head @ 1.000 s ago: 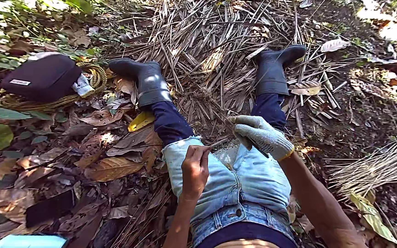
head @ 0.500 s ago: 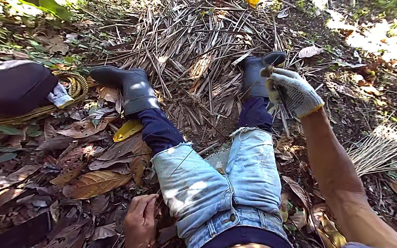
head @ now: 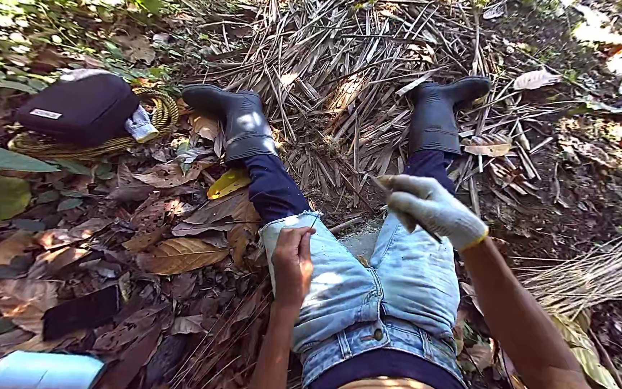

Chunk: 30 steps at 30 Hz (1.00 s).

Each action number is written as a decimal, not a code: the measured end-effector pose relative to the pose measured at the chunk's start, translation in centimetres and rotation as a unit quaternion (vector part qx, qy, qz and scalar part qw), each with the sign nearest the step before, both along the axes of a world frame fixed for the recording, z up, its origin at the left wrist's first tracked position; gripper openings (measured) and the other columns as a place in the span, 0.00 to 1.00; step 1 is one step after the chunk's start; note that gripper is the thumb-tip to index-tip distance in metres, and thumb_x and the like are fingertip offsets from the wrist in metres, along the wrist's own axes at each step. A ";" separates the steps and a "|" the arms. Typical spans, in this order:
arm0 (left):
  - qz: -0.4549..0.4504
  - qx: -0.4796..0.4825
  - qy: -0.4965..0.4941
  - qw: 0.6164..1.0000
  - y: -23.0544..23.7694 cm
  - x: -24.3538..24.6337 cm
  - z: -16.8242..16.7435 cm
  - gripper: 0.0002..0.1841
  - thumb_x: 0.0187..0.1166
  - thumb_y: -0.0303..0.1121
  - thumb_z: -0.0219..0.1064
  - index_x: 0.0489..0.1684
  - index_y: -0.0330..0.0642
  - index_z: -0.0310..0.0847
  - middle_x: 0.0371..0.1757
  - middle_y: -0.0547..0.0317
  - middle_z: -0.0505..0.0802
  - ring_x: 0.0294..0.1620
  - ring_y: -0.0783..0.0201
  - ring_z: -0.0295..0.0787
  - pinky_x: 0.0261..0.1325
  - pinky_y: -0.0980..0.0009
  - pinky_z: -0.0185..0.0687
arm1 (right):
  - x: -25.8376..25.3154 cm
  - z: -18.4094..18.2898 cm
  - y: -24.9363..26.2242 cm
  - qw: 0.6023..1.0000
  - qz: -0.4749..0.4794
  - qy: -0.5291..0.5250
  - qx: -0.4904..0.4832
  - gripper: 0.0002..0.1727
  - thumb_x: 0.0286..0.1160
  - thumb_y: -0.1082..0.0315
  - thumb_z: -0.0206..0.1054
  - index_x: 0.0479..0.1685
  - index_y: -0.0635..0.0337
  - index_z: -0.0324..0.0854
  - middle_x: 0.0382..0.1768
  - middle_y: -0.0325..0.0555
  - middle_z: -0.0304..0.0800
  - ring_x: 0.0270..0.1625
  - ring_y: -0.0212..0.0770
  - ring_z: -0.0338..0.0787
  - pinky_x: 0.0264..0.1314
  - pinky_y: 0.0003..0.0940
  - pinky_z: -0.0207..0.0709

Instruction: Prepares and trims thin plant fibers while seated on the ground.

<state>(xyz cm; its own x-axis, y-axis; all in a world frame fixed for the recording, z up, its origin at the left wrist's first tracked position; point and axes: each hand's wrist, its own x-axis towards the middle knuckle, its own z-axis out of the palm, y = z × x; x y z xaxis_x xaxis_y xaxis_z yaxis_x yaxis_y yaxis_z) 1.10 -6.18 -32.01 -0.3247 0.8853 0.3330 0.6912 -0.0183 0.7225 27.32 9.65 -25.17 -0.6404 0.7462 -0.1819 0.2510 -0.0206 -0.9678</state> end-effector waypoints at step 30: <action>-0.069 0.024 -0.049 0.996 -0.9 2.4 -0.2 0.09 0.81 0.29 0.66 0.41 0.36 0.93 0.39 0.57 0.88 0.41 0.77 0.84 0.48 0.86 0.81 | 1.9 -2.6 1.5 0.997 -0.040 0.070 -0.008 0.19 0.88 0.64 0.52 0.67 0.52 0.83 0.29 0.40 0.85 0.20 0.33 0.79 0.21 0.30 0.77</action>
<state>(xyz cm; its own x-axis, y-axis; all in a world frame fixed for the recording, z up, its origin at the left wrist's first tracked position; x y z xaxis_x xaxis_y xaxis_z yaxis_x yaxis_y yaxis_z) 3.51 -7.05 -32.24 -0.2347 0.9073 0.3489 0.6056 -0.1443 0.7826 29.23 11.18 -27.78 -0.5995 0.7931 -0.1072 0.1100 -0.0511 -0.9926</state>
